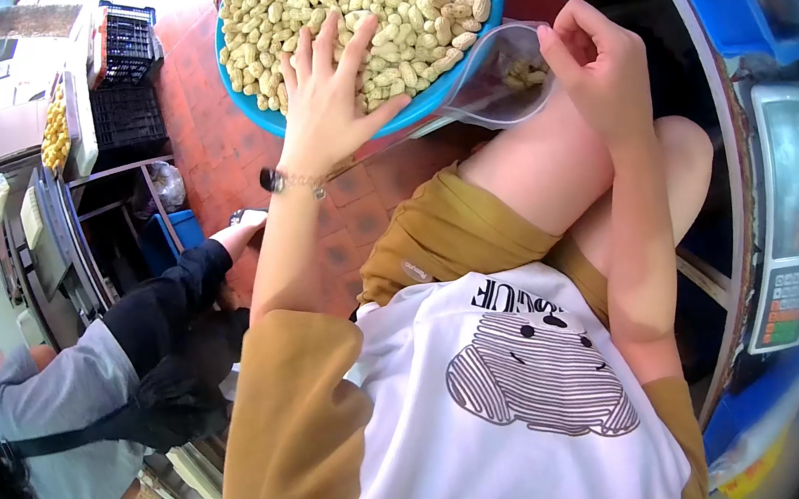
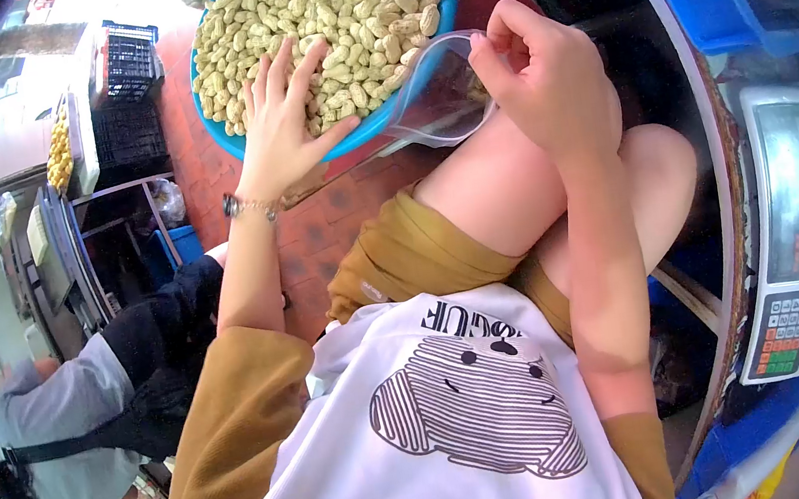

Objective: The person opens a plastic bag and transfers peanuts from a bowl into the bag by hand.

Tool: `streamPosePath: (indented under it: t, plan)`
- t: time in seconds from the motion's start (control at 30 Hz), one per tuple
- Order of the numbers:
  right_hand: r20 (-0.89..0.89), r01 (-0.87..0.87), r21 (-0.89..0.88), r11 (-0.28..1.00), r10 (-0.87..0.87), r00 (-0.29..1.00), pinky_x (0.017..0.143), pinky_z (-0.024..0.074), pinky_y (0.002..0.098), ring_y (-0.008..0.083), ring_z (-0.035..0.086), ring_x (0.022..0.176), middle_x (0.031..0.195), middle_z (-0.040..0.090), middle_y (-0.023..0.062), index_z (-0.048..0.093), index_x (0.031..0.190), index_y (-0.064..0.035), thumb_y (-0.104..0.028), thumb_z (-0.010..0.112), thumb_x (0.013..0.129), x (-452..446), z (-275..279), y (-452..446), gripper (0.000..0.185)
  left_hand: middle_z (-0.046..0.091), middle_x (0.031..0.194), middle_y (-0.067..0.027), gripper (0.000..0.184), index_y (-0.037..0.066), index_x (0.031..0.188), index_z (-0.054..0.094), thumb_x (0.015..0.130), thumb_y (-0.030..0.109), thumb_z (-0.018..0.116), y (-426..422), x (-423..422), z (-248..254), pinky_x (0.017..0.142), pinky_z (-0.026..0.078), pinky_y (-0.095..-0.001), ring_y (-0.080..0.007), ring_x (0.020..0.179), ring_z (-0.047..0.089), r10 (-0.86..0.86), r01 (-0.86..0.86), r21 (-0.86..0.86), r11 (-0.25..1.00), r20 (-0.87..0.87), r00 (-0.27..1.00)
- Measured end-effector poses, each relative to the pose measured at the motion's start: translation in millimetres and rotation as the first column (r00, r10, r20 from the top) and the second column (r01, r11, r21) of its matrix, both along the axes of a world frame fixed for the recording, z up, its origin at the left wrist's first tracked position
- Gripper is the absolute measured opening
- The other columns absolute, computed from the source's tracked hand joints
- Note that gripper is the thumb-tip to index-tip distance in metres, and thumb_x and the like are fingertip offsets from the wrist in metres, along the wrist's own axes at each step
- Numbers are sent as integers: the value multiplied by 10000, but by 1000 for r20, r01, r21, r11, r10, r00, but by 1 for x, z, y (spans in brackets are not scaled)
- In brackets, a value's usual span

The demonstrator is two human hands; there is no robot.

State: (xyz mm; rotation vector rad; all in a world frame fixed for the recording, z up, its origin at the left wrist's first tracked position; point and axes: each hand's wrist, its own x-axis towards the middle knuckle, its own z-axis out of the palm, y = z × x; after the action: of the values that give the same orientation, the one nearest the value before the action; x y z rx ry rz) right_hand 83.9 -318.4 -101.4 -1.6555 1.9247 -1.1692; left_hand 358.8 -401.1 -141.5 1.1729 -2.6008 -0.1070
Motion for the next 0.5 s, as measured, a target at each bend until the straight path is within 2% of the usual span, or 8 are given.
streamPosePath:
  t: [0.1, 0.13, 0.23, 0.27, 0.37, 0.4, 0.5]
  plan:
    - [4, 0, -11, 1000, 0, 1000, 521, 433, 354, 258, 572, 541, 621, 584, 108, 547, 762, -41, -215, 663, 851, 2, -1, 0, 227, 362, 1498, -195, 875, 272, 1480, 391, 721, 492, 765, -16, -12, 0, 1108, 285, -576, -480, 1369, 317, -81, 81, -56, 995, -1, 997]
    - [1, -4, -10, 1000, 4, 1000, 518, 430, 354, 255, 567, 537, 619, 582, 107, 547, 760, -42, -216, 663, 851, 2, -2, -1, 228, 373, 1500, -161, 827, 312, 1456, 432, 710, 453, 761, -18, -19, 0, 1101, 309, -574, -472, 1372, 321, -96, 99, -57, 993, 55, 994]
    - [-4, -3, -12, 1000, 3, 1000, 513, 422, 354, 251, 559, 532, 616, 577, 105, 547, 757, -44, -216, 660, 849, 1, -2, -1, 226, 375, 1506, -135, 762, 329, 1421, 487, 706, 391, 746, -30, -28, -5, 1086, 340, -566, -471, 1374, 320, -175, 175, -57, 983, 14, 985]
    - [-4, -2, -15, 1000, 2, 1000, 512, 421, 355, 250, 558, 531, 615, 576, 105, 547, 756, -46, -216, 659, 849, 1, -2, -1, 225, 423, 1467, -134, 663, 303, 1368, 553, 724, 318, 711, -33, -29, -6, 1057, 388, -529, -432, 1327, 396, -191, 187, -101, 977, -25, 981]
    - [12, -4, -3, 1000, 4, 1000, 516, 422, 354, 249, 562, 538, 618, 577, 105, 551, 755, -47, -215, 657, 848, 0, -1, 0, 219, 493, 1392, -130, 587, 279, 1326, 586, 749, 285, 693, -48, -21, -9, 1025, 427, -478, -377, 1244, 479, -221, 219, -48, 975, -54, 974]
    - [13, 0, -1, 1000, 0, 1000, 517, 423, 355, 250, 564, 540, 618, 578, 105, 553, 757, -47, -216, 657, 848, 0, -1, 0, 218, 548, 1307, -114, 466, 235, 1257, 623, 793, 245, 662, -48, -18, -5, 983, 451, -451, -332, 1146, 538, -216, 211, -68, 975, -67, 974]
    - [10, 8, 1, 1000, -8, 1000, 519, 428, 357, 254, 568, 545, 621, 580, 107, 558, 761, -47, -222, 655, 849, -1, -1, 1, 218, 560, 1268, -93, 394, 201, 1209, 633, 815, 215, 649, -59, -12, -8, 947, 465, -444, -321, 1118, 553, -224, 221, -73, 972, -31, 974]
